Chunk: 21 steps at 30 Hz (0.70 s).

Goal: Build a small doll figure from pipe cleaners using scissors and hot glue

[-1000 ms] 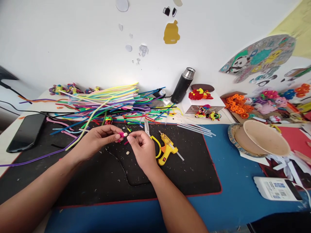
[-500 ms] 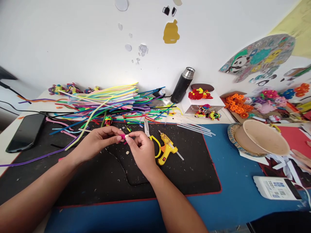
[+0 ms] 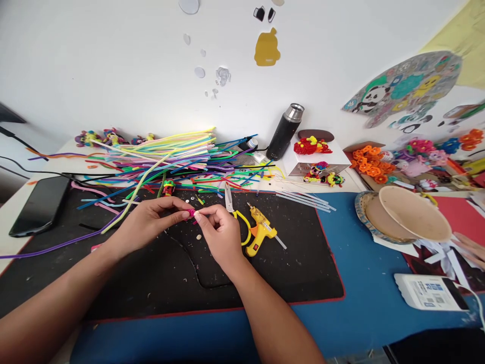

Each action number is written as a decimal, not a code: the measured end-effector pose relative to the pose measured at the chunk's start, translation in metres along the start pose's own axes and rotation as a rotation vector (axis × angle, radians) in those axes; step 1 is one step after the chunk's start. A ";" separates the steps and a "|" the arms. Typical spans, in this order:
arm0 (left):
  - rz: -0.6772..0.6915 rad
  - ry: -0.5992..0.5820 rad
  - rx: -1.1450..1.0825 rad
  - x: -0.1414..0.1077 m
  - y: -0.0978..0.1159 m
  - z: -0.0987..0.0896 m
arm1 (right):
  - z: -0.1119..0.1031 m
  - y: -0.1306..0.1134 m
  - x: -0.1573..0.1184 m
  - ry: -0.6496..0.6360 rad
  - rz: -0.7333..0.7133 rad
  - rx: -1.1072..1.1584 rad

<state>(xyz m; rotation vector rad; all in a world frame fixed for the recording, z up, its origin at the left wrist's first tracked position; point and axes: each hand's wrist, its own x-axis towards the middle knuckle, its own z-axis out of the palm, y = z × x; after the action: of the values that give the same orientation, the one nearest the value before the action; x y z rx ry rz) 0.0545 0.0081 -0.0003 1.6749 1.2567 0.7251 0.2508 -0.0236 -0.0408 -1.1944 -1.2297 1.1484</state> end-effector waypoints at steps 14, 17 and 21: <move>0.009 0.020 0.036 0.000 -0.002 0.001 | -0.001 0.001 0.000 -0.011 -0.016 -0.013; 0.013 0.025 0.029 0.001 -0.001 0.002 | -0.001 0.002 0.000 -0.011 -0.017 -0.014; 0.006 0.022 0.017 0.001 -0.001 0.002 | -0.001 0.002 0.000 -0.012 -0.014 -0.008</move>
<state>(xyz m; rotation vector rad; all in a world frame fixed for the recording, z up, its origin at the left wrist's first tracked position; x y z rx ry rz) 0.0560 0.0090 -0.0022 1.6891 1.2767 0.7407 0.2515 -0.0231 -0.0432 -1.1840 -1.2508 1.1429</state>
